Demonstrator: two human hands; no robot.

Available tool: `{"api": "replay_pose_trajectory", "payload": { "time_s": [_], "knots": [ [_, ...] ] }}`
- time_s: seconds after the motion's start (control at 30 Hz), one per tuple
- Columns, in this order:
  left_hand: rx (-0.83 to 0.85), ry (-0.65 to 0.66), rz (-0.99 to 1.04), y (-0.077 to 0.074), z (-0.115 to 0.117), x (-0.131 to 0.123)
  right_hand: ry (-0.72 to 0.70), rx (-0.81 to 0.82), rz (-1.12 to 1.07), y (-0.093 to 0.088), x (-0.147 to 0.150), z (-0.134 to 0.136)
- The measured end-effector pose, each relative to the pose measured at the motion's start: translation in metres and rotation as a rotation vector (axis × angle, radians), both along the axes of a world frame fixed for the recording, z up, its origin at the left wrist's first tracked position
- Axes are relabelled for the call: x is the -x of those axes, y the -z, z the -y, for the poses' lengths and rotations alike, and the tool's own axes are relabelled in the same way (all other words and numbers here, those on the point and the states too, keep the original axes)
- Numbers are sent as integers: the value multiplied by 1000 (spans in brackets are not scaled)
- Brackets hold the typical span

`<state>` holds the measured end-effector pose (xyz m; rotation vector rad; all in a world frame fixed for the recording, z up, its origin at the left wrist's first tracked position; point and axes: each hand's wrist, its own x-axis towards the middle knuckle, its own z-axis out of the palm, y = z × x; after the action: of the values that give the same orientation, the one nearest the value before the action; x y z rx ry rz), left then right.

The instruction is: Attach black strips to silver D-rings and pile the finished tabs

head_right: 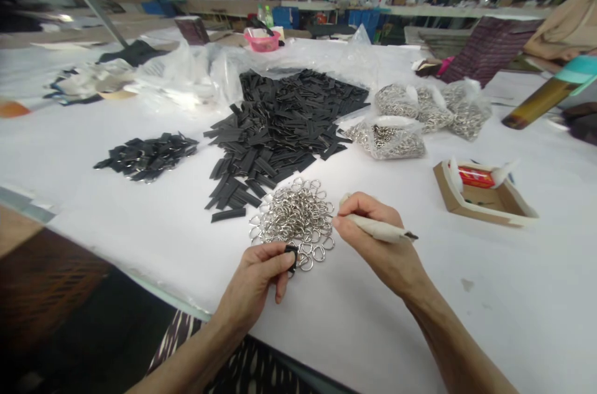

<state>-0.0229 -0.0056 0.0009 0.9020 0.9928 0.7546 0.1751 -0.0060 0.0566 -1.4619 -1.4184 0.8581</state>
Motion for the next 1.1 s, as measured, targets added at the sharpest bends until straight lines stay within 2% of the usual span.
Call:
{"api": "replay_pose_trajectory", "payload": {
  "time_s": [0.13, 0.23, 0.33, 0.43, 0.53, 0.6, 0.67, 0.73, 0.9, 1.03, 1.1],
  "knots": [
    [23, -39, 34, -5, -7, 8, -22, 12, 142, -1, 3, 3],
    [46, -122, 78, -15, -23, 27, -32, 13, 191, 2, 1, 3],
    [39, -334, 71, -28, -52, 57, 8, -44, 176, 7, 1, 3],
    [8, -502, 0, -42, -96, 96, 49, -108, 172, 11, 2, 3],
    [-103, -742, -103, -53, -138, 134, 71, -136, 194, 14, 3, 2],
    [-223, -859, -167, -56, -154, 151, 77, -141, 211, 16, 3, 1],
    [-335, -880, -250, -53, -154, 155, 69, -138, 226, 18, 3, 1],
    [-409, -782, -365, -45, -141, 148, 47, -137, 235, 21, 4, 0],
    [-542, -295, -632, -18, -93, 110, -71, -126, 209, 24, 8, 1],
    [-857, 160, -1156, -9, -80, 99, -252, -70, 218, 24, 16, 3],
    [-956, 313, -1385, -9, -81, 98, -336, -60, 293, 24, 21, 3]
  ]
}}
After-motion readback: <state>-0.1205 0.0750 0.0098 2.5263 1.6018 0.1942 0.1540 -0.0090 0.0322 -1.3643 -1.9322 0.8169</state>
